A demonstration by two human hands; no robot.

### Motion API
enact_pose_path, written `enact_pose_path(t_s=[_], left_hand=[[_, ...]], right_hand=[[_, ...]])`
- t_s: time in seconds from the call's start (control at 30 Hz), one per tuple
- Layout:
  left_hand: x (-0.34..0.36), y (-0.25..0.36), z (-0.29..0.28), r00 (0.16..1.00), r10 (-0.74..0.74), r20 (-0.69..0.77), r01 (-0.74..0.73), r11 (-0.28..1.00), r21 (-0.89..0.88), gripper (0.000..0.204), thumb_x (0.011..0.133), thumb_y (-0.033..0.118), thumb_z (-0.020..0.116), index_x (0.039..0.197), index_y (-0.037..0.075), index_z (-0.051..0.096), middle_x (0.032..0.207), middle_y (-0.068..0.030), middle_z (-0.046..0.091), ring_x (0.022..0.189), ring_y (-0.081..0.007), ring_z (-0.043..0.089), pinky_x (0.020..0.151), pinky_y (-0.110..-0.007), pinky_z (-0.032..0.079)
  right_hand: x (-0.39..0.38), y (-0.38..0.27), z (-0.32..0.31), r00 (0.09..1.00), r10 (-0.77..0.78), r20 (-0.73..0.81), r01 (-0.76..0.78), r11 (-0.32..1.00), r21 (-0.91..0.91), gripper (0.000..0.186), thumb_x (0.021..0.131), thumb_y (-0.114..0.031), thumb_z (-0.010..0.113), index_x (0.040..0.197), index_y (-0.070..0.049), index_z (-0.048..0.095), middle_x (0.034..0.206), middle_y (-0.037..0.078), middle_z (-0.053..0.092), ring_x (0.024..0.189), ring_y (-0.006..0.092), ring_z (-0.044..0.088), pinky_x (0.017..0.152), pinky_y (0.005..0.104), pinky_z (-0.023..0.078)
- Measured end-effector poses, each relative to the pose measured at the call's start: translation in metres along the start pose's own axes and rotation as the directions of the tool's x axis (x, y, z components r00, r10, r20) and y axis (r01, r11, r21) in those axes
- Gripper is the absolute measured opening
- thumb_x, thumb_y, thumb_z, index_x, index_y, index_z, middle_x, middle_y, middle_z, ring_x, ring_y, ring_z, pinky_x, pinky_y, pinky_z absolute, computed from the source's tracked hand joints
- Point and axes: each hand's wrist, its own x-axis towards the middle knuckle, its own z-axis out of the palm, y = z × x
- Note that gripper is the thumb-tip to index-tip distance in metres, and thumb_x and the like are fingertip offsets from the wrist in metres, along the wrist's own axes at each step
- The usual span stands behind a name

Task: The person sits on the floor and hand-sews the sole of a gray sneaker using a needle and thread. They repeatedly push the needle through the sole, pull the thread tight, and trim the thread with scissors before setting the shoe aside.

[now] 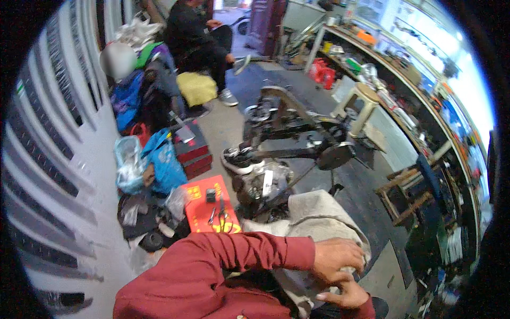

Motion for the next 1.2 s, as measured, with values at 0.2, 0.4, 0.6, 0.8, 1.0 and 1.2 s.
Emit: enact_pose_path(t_s=[0.2, 0.4, 0.6, 0.8, 1.0, 1.2], left_hand=[[0.003, -0.038, 0.018, 0.940, -0.193, 0.283, 0.179, 0.981, 0.074, 0.036, 0.085, 0.022, 0.070, 0.117, 0.008, 0.065, 0.123, -0.0206, 0.065, 0.117, -0.0402, 0.058, 0.102, -0.050, 0.047], [0.022, -0.060, 0.057, 0.844, -0.133, 0.519, 0.092, 0.990, 0.105, 0.038, 0.084, 0.022, 0.071, 0.119, 0.008, 0.067, 0.115, -0.0191, 0.066, 0.113, -0.0394, 0.061, 0.105, -0.054, 0.042], [0.020, -0.073, 0.073, 0.550, -0.467, 0.693, 0.260, 0.884, 0.389, 0.036, 0.084, 0.035, 0.072, 0.111, 0.010, 0.072, 0.087, -0.0192, 0.073, 0.086, -0.0425, 0.070, 0.076, -0.052, 0.056], [0.016, -0.080, 0.085, 0.446, -0.498, 0.743, 0.323, 0.864, 0.385, 0.041, 0.088, 0.044, 0.067, 0.104, 0.007, 0.074, 0.089, -0.0203, 0.073, 0.087, -0.0414, 0.071, 0.081, -0.050, 0.056], [-0.003, -0.085, 0.107, 0.337, -0.508, 0.793, 0.315, 0.854, 0.414, 0.051, 0.090, 0.054, 0.061, 0.086, 0.005, 0.075, 0.082, -0.0211, 0.072, 0.082, -0.0431, 0.070, 0.073, -0.052, 0.056], [0.005, -0.076, 0.098, 0.583, -0.421, 0.695, 0.330, 0.904, 0.271, 0.056, 0.094, 0.053, 0.059, 0.077, 0.000, 0.070, 0.071, -0.0263, 0.065, 0.074, -0.0481, 0.065, 0.066, -0.054, 0.052]], right_hand=[[-0.062, 0.068, -0.102, 0.947, 0.129, -0.295, 0.024, 0.886, 0.463, 0.034, 0.097, -0.010, 0.063, 0.127, 0.008, 0.062, 0.107, 0.022, 0.074, 0.088, 0.0258, 0.074, 0.078, 0.0367, 0.061], [-0.036, 0.199, -0.243, -0.027, 0.429, -0.903, 0.666, 0.681, 0.304, 0.032, 0.102, -0.031, 0.062, 0.125, -0.009, 0.063, 0.094, 0.004, 0.066, 0.064, 0.0076, 0.054, 0.048, 0.0241, 0.042], [0.059, 0.210, -0.211, 0.369, 0.090, -0.925, 0.238, 0.953, 0.188, 0.032, 0.094, -0.027, 0.069, 0.115, -0.004, 0.067, 0.094, 0.010, 0.073, 0.073, 0.0186, 0.068, 0.064, 0.0338, 0.054], [0.091, 0.131, -0.135, 0.952, -0.165, -0.257, 0.034, 0.894, -0.446, 0.048, 0.090, -0.043, 0.071, 0.120, -0.007, 0.063, 0.098, 0.020, 0.074, 0.095, 0.0427, 0.070, 0.082, 0.0520, 0.055], [0.077, 0.116, -0.124, 0.921, -0.170, -0.352, 0.030, 0.928, -0.370, 0.046, 0.091, -0.040, 0.070, 0.121, -0.006, 0.065, 0.096, 0.023, 0.073, 0.093, 0.0446, 0.069, 0.081, 0.0546, 0.054], [0.062, 0.135, -0.119, 0.876, -0.128, -0.465, -0.023, 0.952, -0.307, 0.049, 0.088, -0.042, 0.073, 0.123, -0.009, 0.068, 0.094, 0.022, 0.073, 0.092, 0.0431, 0.070, 0.081, 0.0522, 0.054]])
